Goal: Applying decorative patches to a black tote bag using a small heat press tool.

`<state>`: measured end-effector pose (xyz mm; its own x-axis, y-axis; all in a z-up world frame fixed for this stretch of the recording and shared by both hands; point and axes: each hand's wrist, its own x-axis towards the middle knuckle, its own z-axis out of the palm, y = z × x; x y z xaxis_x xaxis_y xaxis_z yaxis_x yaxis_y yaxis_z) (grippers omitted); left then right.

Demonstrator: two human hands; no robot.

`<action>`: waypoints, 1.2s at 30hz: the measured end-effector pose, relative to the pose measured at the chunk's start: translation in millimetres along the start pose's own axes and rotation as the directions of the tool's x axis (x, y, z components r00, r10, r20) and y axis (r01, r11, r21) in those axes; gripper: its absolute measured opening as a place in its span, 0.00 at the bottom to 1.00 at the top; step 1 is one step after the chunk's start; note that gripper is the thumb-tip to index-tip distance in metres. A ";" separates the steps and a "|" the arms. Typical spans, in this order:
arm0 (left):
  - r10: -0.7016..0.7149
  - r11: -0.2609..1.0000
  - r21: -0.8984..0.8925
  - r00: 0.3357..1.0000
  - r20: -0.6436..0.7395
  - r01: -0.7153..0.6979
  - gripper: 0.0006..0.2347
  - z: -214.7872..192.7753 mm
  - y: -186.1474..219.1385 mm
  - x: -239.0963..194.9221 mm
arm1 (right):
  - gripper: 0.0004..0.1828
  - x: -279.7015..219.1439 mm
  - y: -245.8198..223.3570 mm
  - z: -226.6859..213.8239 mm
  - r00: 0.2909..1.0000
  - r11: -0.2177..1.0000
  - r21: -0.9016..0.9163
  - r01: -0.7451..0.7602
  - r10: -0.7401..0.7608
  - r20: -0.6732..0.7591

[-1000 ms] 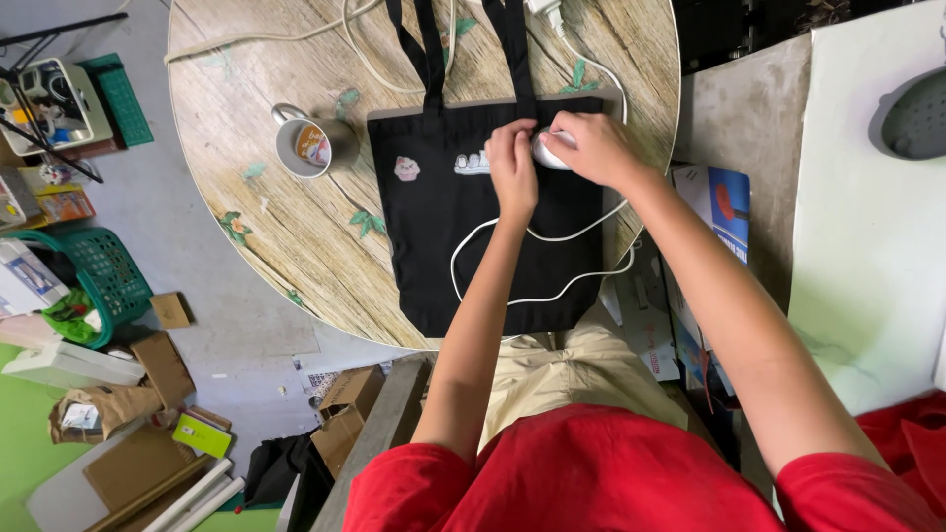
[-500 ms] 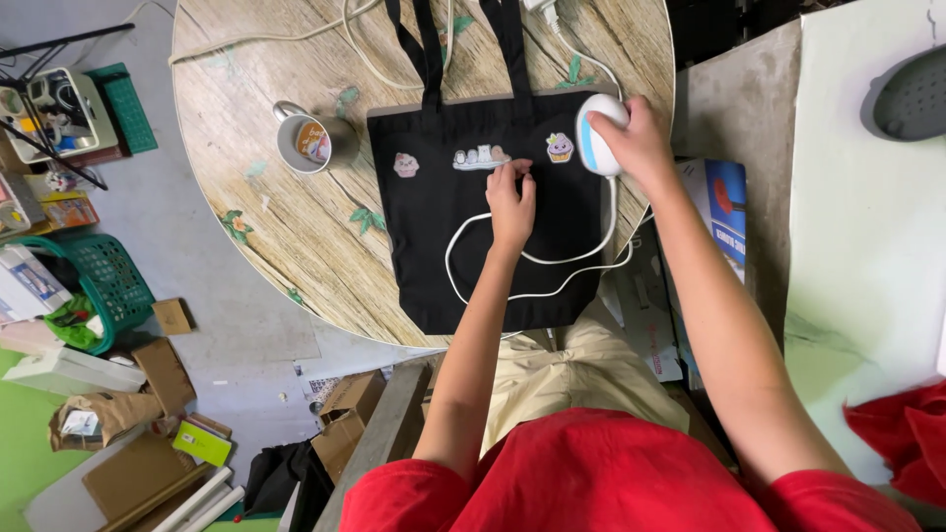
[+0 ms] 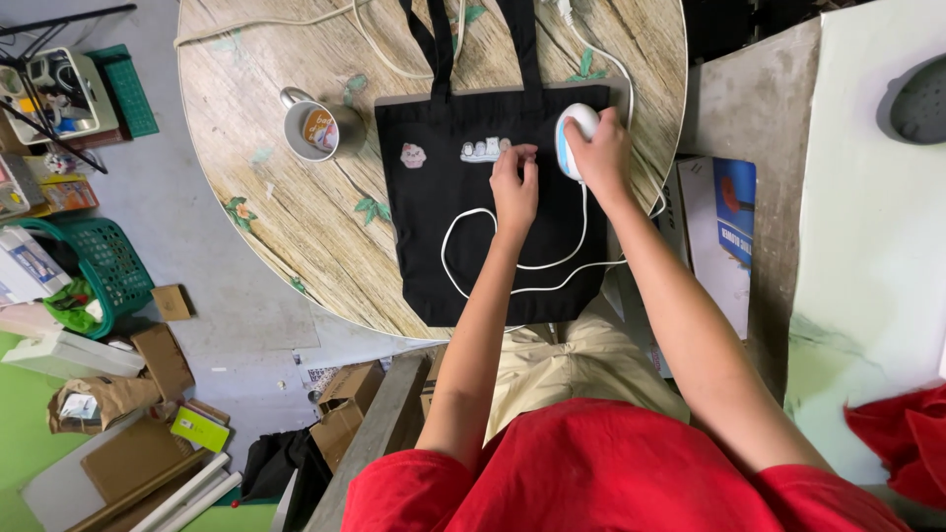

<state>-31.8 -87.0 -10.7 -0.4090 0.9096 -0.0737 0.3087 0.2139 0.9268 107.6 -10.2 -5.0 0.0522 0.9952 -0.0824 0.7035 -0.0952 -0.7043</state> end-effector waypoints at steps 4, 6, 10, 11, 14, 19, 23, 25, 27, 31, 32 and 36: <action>-0.025 0.993 -0.116 1.000 -0.003 0.025 0.05 3.3 8.4 5.2 | 0.27 1.8 5.9 3.4 1.000 1.000 0.008 -0.024 0.024 -0.009; -0.020 0.987 -0.157 1.000 -0.010 0.018 0.06 6.8 22.3 9.4 | 0.27 3.0 0.8 2.3 0.999 0.999 -0.016 -0.039 0.038 -0.015; -0.011 0.984 -0.176 1.000 0.000 0.011 0.06 16.9 60.4 21.2 | 0.26 3.2 -16.6 -1.6 0.993 0.991 -0.086 -0.106 0.100 -0.067; 0.035 0.982 -0.188 0.999 0.000 -0.034 0.06 20.4 69.8 23.0 | 0.27 2.5 -18.8 -2.0 0.991 0.986 -0.119 -0.121 0.113 -0.073; 0.180 0.983 -0.034 0.983 0.019 -0.179 0.11 25.7 108.9 30.6 | 0.20 0.8 3.8 11.0 0.974 0.936 -0.337 0.102 -0.163 -0.159; 0.305 0.932 0.184 0.950 0.064 -0.312 0.12 50.2 110.7 37.0 | 0.14 -0.4 47.4 32.6 0.875 0.830 -0.445 0.336 -0.450 -0.178; 0.101 0.967 0.217 0.982 0.158 -0.134 0.10 48.8 106.5 40.3 | 0.13 -1.3 41.9 29.9 0.995 0.982 -0.181 0.053 -0.068 -0.077; 0.099 0.969 0.212 0.984 0.148 -0.129 0.10 49.3 105.0 42.8 | 0.11 -0.6 54.8 36.0 0.993 0.995 -0.089 0.051 -0.060 -0.104; 0.094 0.970 0.212 0.986 0.138 -0.122 0.09 49.2 102.2 43.4 | 0.10 -0.2 55.7 37.0 0.991 0.999 0.008 0.047 -0.045 -0.128; 0.119 0.985 0.110 0.987 0.106 -0.131 0.06 49.9 95.8 42.8 | 0.10 2.2 41.6 29.6 0.992 0.999 0.018 -0.037 0.039 -0.117; 0.145 0.987 0.056 0.985 0.091 -0.150 0.06 49.8 94.5 42.0 | 0.09 1.5 39.9 28.1 0.991 0.999 0.041 -0.009 0.015 -0.136; 0.150 0.988 0.026 0.984 0.098 -0.153 0.06 49.6 94.7 43.2 | 0.10 4.4 37.0 28.3 0.990 0.998 0.012 -0.064 0.065 -0.129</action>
<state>22.3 -9.8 55.6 -0.2715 0.9619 0.0306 0.3897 0.0808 0.9174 113.8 -9.9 -51.3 0.1888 0.9813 -0.0365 0.6904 -0.1591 -0.7057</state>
